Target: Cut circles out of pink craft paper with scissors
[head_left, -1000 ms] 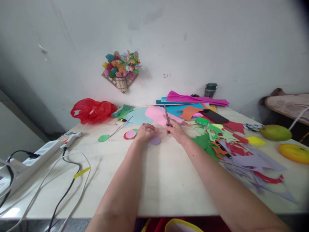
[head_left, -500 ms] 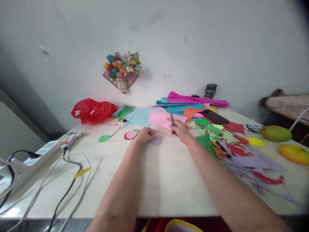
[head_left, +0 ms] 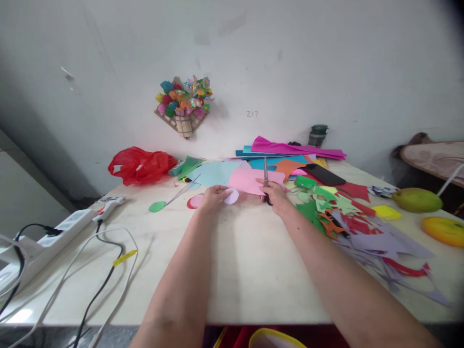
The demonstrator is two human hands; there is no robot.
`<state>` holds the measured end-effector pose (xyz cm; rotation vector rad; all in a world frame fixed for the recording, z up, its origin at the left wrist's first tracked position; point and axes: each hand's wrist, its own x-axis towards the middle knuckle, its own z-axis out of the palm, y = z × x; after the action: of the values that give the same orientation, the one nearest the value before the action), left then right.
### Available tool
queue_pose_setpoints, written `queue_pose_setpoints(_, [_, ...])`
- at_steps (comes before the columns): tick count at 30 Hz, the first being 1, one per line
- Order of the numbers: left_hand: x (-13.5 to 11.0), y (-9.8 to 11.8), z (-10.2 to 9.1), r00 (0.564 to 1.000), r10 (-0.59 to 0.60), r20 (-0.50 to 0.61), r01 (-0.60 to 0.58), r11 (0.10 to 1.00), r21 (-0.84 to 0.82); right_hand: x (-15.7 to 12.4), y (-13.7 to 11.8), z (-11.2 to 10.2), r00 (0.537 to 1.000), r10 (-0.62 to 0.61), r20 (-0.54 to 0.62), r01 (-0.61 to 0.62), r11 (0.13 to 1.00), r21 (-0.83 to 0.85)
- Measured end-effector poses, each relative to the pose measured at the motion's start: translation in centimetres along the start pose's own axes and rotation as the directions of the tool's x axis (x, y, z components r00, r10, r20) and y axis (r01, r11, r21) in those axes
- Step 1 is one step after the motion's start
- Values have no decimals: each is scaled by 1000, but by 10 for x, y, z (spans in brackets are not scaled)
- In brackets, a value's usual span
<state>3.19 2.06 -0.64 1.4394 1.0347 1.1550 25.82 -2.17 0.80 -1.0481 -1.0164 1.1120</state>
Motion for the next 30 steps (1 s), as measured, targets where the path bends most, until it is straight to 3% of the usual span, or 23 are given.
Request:
queue_pose_setpoints(5, [0,5,0,989,36,-145,-62,981,-185,-2,-1,-1,1000,-4,0,4,999,-42])
queue_pose_setpoints(9, [-1,8,3,988,64,-142,-103,952,-289,-3,1,-1,999,2,33,0,999,-54])
queue_pose_setpoints(16, [0,0,9,994,-35,-101,10,970,-242,-2,2,-1,995,23,102,-17,998,-56])
queue_pose_setpoints(24, [2,-2,11,988,-59,-144,25,973,-230,-7,-2,2,984,61,165,-53,997,-51])
queue_pose_setpoints(30, [3,-2,11,985,-64,-159,26,973,-228,-4,0,0,986,71,149,-64,997,-52])
